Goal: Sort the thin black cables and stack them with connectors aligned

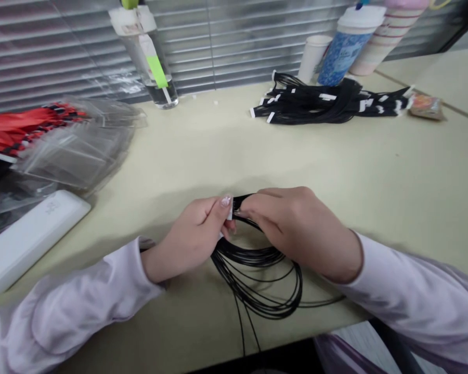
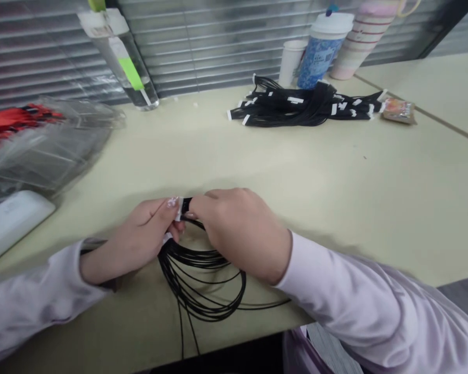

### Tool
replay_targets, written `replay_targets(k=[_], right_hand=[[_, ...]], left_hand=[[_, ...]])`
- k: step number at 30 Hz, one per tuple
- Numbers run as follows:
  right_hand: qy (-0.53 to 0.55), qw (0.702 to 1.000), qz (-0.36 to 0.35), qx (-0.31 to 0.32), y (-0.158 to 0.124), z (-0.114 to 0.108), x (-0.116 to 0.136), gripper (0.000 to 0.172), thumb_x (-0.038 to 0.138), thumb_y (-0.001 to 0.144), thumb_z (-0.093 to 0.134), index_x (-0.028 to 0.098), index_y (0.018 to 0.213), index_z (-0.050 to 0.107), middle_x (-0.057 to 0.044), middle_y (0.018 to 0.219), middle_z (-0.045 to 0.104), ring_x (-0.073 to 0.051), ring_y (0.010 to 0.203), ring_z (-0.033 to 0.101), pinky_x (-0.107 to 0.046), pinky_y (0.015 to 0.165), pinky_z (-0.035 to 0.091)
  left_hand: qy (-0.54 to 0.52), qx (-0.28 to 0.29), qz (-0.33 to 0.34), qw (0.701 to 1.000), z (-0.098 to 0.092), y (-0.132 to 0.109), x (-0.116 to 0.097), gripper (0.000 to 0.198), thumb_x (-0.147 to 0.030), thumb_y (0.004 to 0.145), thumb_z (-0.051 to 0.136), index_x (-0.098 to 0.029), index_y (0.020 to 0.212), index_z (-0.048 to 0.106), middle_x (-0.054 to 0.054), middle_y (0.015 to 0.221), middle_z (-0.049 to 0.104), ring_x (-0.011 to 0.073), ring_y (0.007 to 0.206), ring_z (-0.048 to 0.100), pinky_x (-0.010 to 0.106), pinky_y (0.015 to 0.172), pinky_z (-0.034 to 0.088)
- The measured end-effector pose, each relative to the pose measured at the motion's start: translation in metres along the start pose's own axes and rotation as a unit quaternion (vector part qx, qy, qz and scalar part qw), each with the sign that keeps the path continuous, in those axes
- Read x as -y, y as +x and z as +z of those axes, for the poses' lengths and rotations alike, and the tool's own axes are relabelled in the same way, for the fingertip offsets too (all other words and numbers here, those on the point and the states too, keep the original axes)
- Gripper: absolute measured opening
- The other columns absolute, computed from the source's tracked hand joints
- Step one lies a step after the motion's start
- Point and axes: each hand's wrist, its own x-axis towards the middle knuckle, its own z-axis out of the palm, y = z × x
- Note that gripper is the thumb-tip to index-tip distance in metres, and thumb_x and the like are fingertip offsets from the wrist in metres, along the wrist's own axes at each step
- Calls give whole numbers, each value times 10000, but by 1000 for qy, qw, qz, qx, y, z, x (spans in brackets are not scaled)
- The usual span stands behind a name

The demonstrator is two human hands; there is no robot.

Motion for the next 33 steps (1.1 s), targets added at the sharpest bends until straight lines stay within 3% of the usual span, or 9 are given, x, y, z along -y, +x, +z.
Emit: replay_targets(k=[9,14,17,19,22,24,26,33], right_hand=[[72,994,77,35,-1,-29,-18,131,133,759,508,178,664,587,62,574,560,-30,493,444,-166,513,316],[10,996,86,-8,-4,-34,-24,34,175,706,576,172,727,550,19,666,554,-68,563,462,-191,537,337],[3,996,72,-43,-6,-35,-21,215,261,635,671,163,698,491,25,642,501,-62,548,415,-185,508,320],[39,996,75,-5,-8,-36,-15,296,347,658,664,158,591,446,51,512,419,-47,471,336,-180,453,280],[124,980,67,139,-11,-37,-6,383,393,775,541,151,516,397,54,439,317,-46,431,255,-183,408,233],[165,960,61,219,-12,-34,-1,372,349,834,456,149,526,397,46,461,335,-47,436,252,-190,406,216],[190,949,58,246,-11,-25,4,330,284,853,412,149,553,406,44,488,368,-45,451,279,-191,423,221],[217,963,43,152,-2,9,19,259,208,818,376,152,568,416,40,502,367,-55,470,270,-208,476,251]], left_hand=[[-56,-80,-58,994,2,-2,-1,416,-418,870,334,-147,594,486,-7,535,538,74,457,462,189,447,356],[-101,-140,-87,981,4,-2,4,423,-465,855,343,-154,596,467,-5,529,528,84,462,459,205,455,364],[-123,-181,-96,971,5,0,4,412,-459,856,346,-155,605,464,-5,540,535,82,473,471,201,473,380],[-131,-192,-99,968,5,1,2,399,-447,857,355,-155,605,456,-4,558,545,80,483,482,196,481,391],[-135,-200,-104,965,6,2,0,384,-436,858,363,-156,608,446,-5,566,551,79,490,493,191,485,403],[-129,-206,-98,965,7,2,0,385,-434,861,358,-155,611,447,-4,571,554,79,497,500,188,488,407],[-119,-210,-86,967,8,2,2,388,-434,864,351,-155,613,448,-3,580,561,79,507,509,186,491,410],[-82,-211,-70,972,9,-2,3,398,-442,867,338,-161,598,425,-6,568,556,87,523,517,185,480,398]])
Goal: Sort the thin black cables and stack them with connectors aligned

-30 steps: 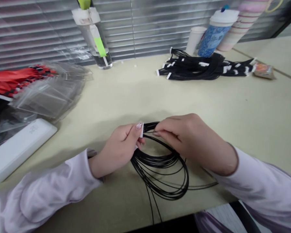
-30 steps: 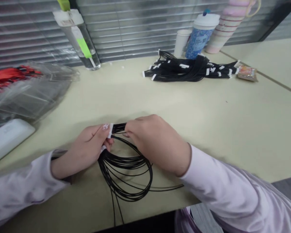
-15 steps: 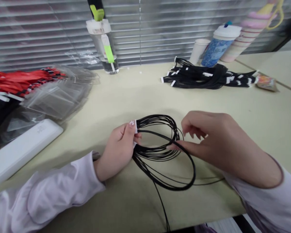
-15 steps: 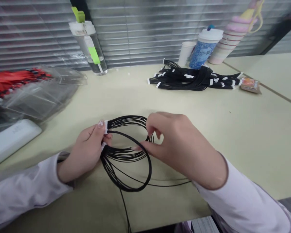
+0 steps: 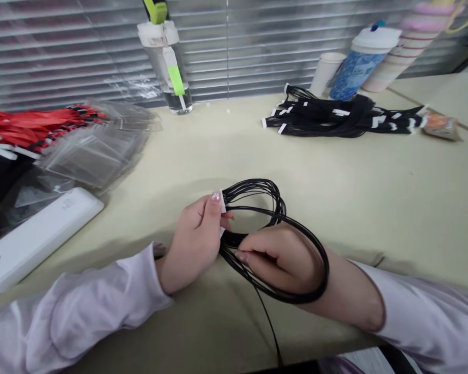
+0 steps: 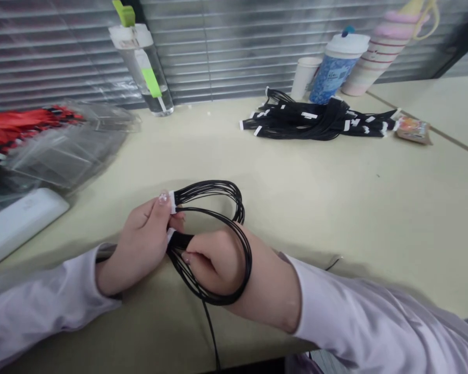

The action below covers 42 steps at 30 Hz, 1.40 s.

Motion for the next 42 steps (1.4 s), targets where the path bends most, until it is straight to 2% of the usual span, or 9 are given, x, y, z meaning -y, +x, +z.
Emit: replay_targets(k=[20,26,27,30,32,34,36,39,42], right_hand=[[-101,994,46,-26,5,8,3,223,220,761,389,145,591,513,21,495,468,-37,426,342,-200,447,229],[-233,970,68,-5,-16,-34,-10,152,191,711,485,171,567,528,22,453,450,-54,407,320,-230,421,211],[-243,965,98,-24,-21,-46,-12,172,204,728,500,177,567,555,16,446,470,-56,400,344,-234,429,233],[-191,926,195,-261,-34,-78,-13,104,273,725,584,232,790,655,-9,586,603,-110,526,527,-267,477,310],[-72,900,169,-395,-35,-84,-11,212,328,756,566,260,939,650,-41,834,651,-158,724,589,-301,522,345],[57,880,86,-463,-31,-79,-7,247,308,822,487,261,1022,625,-53,893,631,-147,742,586,-294,506,345],[120,895,34,-428,-24,-68,-4,382,230,855,432,292,1231,467,-27,747,608,-112,623,569,-256,456,335],[55,970,31,-235,-14,-50,-5,582,167,845,430,260,1357,169,45,591,560,-94,540,537,-228,479,375],[-58,985,46,-155,-7,-40,-8,158,210,847,431,196,1001,463,45,594,546,-70,511,479,-211,510,362]], left_hand=[[15,21,25,999,1,-1,-1,391,-428,872,328,-154,626,457,5,615,577,95,546,520,208,499,383],[-1,6,6,1000,1,1,2,396,-443,867,331,-161,633,480,5,593,579,108,559,545,217,518,409],[-7,4,-1,1000,1,2,2,399,-448,867,326,-162,632,477,7,595,583,109,557,548,218,514,410],[-15,10,-11,1000,1,2,1,406,-444,869,322,-164,609,458,10,578,578,109,565,555,215,515,414],[-19,19,-9,1000,0,2,1,398,-432,873,322,-163,611,453,7,574,569,103,567,555,210,522,417],[-17,37,0,999,-1,0,0,392,-419,879,316,-160,620,455,3,574,561,96,573,553,205,536,419],[-5,63,20,998,-1,-2,1,399,-405,887,302,-157,613,454,5,574,555,95,589,549,205,555,418],[15,81,52,995,-3,-4,2,417,-392,895,288,-154,597,458,9,570,546,97,584,534,212,554,408],[32,83,66,994,-4,-6,3,425,-390,896,286,-151,602,479,9,567,549,98,564,527,217,541,400]])
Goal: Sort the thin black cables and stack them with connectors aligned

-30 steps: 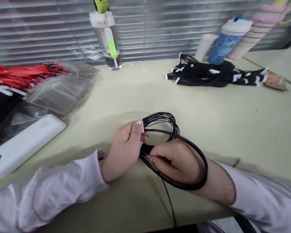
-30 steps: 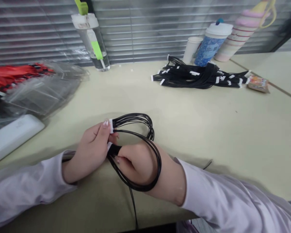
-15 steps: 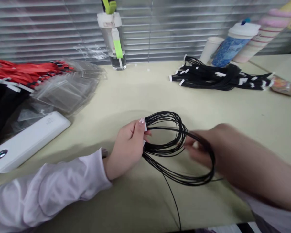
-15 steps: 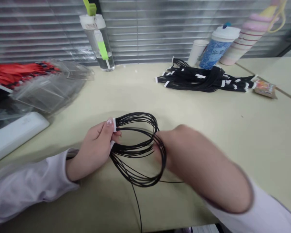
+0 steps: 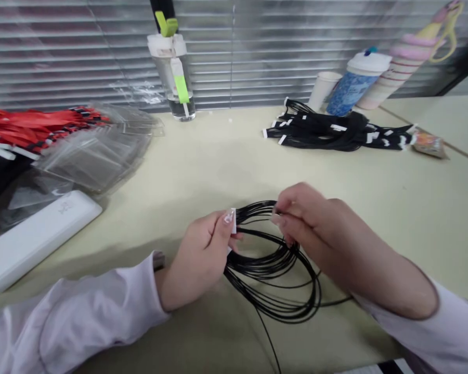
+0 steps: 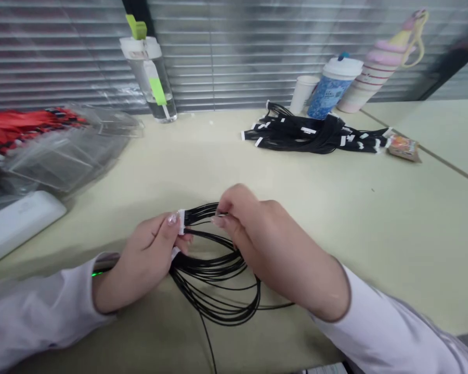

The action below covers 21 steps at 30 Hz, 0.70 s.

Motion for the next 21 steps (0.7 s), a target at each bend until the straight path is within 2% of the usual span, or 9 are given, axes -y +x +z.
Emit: replay_targets(k=[1,3,9,21], right_hand=[[-21,1000,0,0,1,2,-1,65,223,846,437,183,854,488,40,598,539,-63,506,458,-205,506,345],[-29,999,-16,5,3,4,-1,134,213,838,454,172,722,506,36,615,537,-55,524,447,-194,519,332],[15,997,-64,37,6,5,3,138,156,815,478,168,732,587,33,655,558,-49,583,458,-180,577,335],[-13,994,-88,59,6,6,4,171,123,807,454,140,717,598,29,615,522,-48,564,411,-203,558,299]], left_hand=[[3,3,1,1000,0,0,0,425,-387,897,285,-151,606,486,8,563,551,99,566,531,216,543,401],[3,10,5,1000,0,-1,1,419,-372,900,285,-150,612,494,4,555,555,97,570,541,211,546,404],[17,21,34,999,-1,-1,1,405,-320,903,288,-144,609,504,-4,558,560,72,520,512,188,511,390],[35,33,58,997,0,-1,0,400,-299,902,297,-140,601,505,-12,542,552,60,502,506,171,500,388]])
